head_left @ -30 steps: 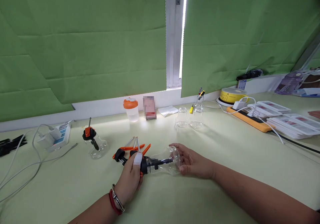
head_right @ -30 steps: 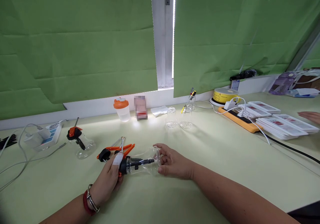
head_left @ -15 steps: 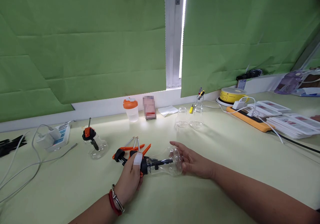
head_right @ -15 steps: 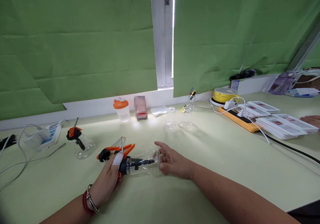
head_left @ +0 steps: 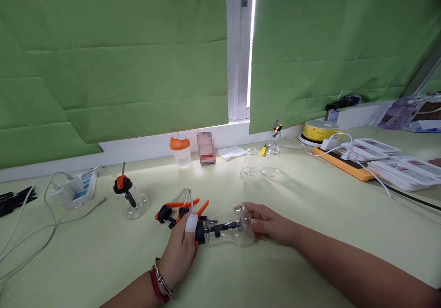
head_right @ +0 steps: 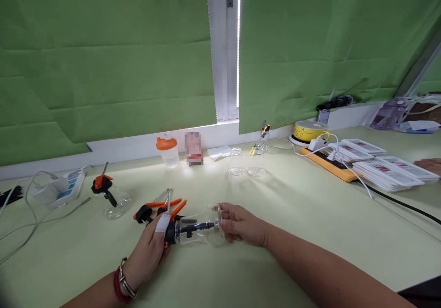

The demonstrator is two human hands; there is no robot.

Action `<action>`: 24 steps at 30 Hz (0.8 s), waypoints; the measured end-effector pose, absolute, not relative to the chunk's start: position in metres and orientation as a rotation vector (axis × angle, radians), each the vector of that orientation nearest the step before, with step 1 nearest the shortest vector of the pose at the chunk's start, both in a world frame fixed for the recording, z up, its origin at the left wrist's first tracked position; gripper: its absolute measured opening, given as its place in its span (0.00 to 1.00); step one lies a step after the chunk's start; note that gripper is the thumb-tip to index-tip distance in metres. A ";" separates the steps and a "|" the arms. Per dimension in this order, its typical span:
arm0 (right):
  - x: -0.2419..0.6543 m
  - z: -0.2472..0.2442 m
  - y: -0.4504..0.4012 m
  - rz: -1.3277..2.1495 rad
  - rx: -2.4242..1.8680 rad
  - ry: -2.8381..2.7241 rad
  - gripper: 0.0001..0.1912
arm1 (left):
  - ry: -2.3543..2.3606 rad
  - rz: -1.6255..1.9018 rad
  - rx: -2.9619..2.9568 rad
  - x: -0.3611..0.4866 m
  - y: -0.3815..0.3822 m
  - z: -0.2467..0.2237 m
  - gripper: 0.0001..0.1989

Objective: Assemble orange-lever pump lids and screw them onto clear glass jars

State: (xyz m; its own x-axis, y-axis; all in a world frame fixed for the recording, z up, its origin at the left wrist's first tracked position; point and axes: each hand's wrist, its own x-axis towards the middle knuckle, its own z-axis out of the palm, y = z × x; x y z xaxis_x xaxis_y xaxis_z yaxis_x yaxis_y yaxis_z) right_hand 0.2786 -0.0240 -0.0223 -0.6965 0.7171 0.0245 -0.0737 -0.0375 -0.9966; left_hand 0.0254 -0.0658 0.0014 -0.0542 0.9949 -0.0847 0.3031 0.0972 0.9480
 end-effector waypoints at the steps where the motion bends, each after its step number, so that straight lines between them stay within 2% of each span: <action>1: 0.278 -0.021 -0.024 1.782 -0.687 -1.691 0.34 | 1.506 1.025 1.360 0.025 -0.066 0.001 0.24; 7: 0.278 -0.019 -0.025 1.648 -0.777 -1.817 0.30 | 1.515 0.977 1.243 0.027 -0.065 0.003 0.25; 9: 0.278 -0.017 -0.028 1.526 -0.795 -1.867 0.31 | 1.530 0.956 1.137 0.028 -0.064 0.004 0.26; 13: 0.280 -0.016 -0.032 1.100 -0.736 -2.069 0.46 | 1.535 0.958 1.064 0.028 -0.061 0.004 0.25; 18: 0.282 -0.020 -0.031 0.612 -0.626 -2.333 0.43 | 1.497 0.955 1.141 0.027 -0.060 0.006 0.24; 21: 0.282 -0.021 -0.031 0.603 -0.659 -2.355 0.44 | 1.522 0.942 1.165 0.026 -0.062 0.006 0.26; 24: 0.280 -0.020 -0.032 0.832 -0.743 -2.271 0.42 | 1.474 1.034 1.283 0.025 -0.064 0.002 0.25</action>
State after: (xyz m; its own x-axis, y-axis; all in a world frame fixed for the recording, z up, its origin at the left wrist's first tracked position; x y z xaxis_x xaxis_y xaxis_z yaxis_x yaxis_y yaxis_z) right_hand 0.2797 -0.0320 -0.0204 -0.6618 0.6681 0.3401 0.2902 0.6466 -0.7055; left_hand 0.0245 -0.0636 0.0020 -0.0593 0.9931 -0.1011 0.2427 0.1125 0.9635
